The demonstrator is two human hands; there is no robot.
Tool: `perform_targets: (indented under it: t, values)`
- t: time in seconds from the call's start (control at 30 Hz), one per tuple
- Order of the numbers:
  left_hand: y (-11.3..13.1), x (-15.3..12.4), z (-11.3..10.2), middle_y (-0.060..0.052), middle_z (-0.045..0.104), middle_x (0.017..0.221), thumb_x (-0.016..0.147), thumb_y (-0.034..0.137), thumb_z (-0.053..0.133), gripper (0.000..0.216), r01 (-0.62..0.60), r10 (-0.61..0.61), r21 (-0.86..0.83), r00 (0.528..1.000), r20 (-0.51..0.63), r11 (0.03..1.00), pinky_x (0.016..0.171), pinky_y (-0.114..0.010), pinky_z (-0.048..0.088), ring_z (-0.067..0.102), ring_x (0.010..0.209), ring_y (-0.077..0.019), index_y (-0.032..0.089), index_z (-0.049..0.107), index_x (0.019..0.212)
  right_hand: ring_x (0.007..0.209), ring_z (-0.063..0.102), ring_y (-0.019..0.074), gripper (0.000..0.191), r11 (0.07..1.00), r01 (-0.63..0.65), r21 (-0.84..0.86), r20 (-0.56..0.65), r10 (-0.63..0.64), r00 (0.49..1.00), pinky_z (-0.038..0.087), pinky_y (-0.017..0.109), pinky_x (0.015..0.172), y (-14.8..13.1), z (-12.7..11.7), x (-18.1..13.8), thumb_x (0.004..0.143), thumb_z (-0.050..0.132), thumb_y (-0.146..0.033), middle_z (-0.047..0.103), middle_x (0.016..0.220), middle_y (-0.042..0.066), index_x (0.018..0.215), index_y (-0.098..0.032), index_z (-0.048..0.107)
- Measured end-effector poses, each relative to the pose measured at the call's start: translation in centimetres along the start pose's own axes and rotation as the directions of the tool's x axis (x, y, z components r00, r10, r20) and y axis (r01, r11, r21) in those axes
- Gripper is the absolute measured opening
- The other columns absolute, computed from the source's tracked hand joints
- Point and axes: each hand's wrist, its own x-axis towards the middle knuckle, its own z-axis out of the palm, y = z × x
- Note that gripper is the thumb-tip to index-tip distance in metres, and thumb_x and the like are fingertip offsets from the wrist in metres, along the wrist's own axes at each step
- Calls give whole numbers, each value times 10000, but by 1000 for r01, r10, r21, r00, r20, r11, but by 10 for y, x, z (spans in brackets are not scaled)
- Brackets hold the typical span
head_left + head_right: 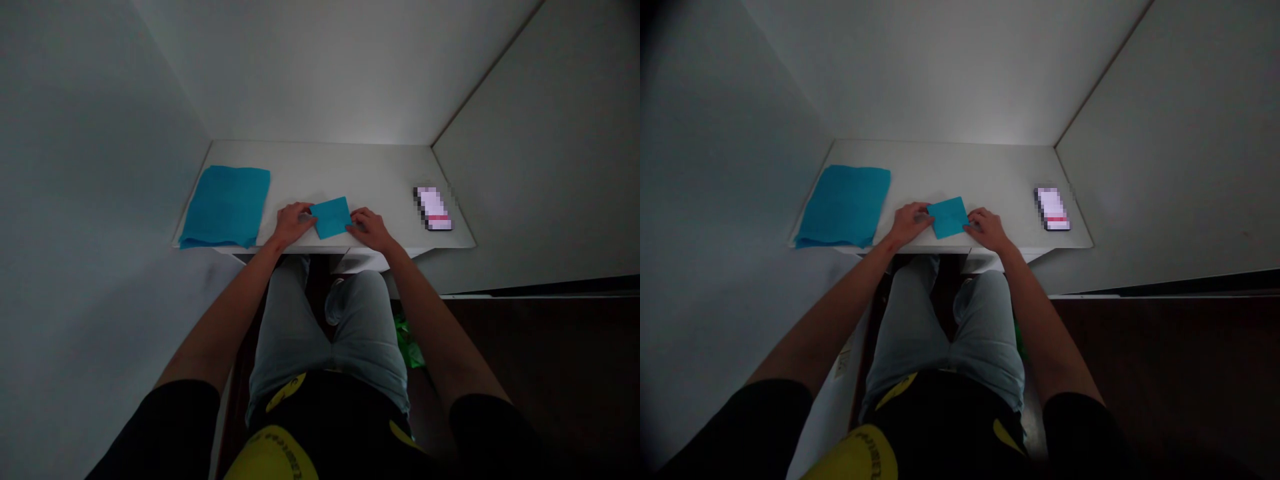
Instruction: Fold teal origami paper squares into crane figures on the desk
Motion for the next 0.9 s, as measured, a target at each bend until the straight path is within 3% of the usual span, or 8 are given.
perform_targets:
  t: [0.1,0.2,0.3,0.4,0.47,0.67,0.9]
  values:
    - [-2,1,1,-72,810,1199,969,372,749,167,-4,3,-51,1000,-15,999,1138,-493,471,706,1168,-293,262,819,1073,1050,713,283,260,997,-16,70,-24,18,1000,545,455,971,0,-1,0,977,676,-502,772,1236,119,998,-247,724]
    - [-3,1,1,-69,814,1119,1003,365,686,209,-29,30,-114,1000,8,993,1140,-492,479,721,1136,-280,255,810,875,872,684,244,325,973,-105,203,-35,114,993,545,401,836,0,-1,-1,984,653,-571,790,1013,72,1022,-254,708]
    - [-2,-1,1,-63,824,1128,971,361,743,137,-27,25,-178,1000,-18,984,1135,-466,497,737,1110,-258,253,813,1017,764,649,219,403,915,-163,370,17,168,986,523,363,736,0,0,-2,969,643,-654,773,873,27,1055,-264,701]
    - [0,-4,0,-60,836,1177,940,356,806,439,-10,0,-254,999,-40,967,1135,-437,508,759,1118,-236,256,739,1362,766,651,224,434,874,-174,454,33,179,983,535,371,741,0,0,-2,932,666,-680,770,860,27,1038,-263,719]
    - [1,-4,-1,-53,844,1173,946,350,804,532,-20,14,-290,1000,-22,957,1140,-429,513,773,1113,-226,265,697,1460,785,655,231,423,870,-181,459,34,187,982,549,385,766,0,0,-2,923,673,-664,770,871,34,1005,-255,740]
    - [0,-3,-6,-56,866,1097,877,384,866,338,-90,118,-276,989,86,957,1095,-443,564,804,1059,-268,262,847,1192,882,702,242,423,832,-157,532,4,182,983,590,410,860,-2,-1,-1,927,699,-635,783,948,43,1089,-249,768]
    - [2,-6,-4,-55,862,1071,872,470,841,292,-70,99,-345,993,65,936,1027,-394,592,799,1017,-245,240,800,1046,853,687,225,537,792,-164,588,-33,226,974,593,382,796,-2,-2,-1,896,736,-741,763,929,38,1122,-255,767]
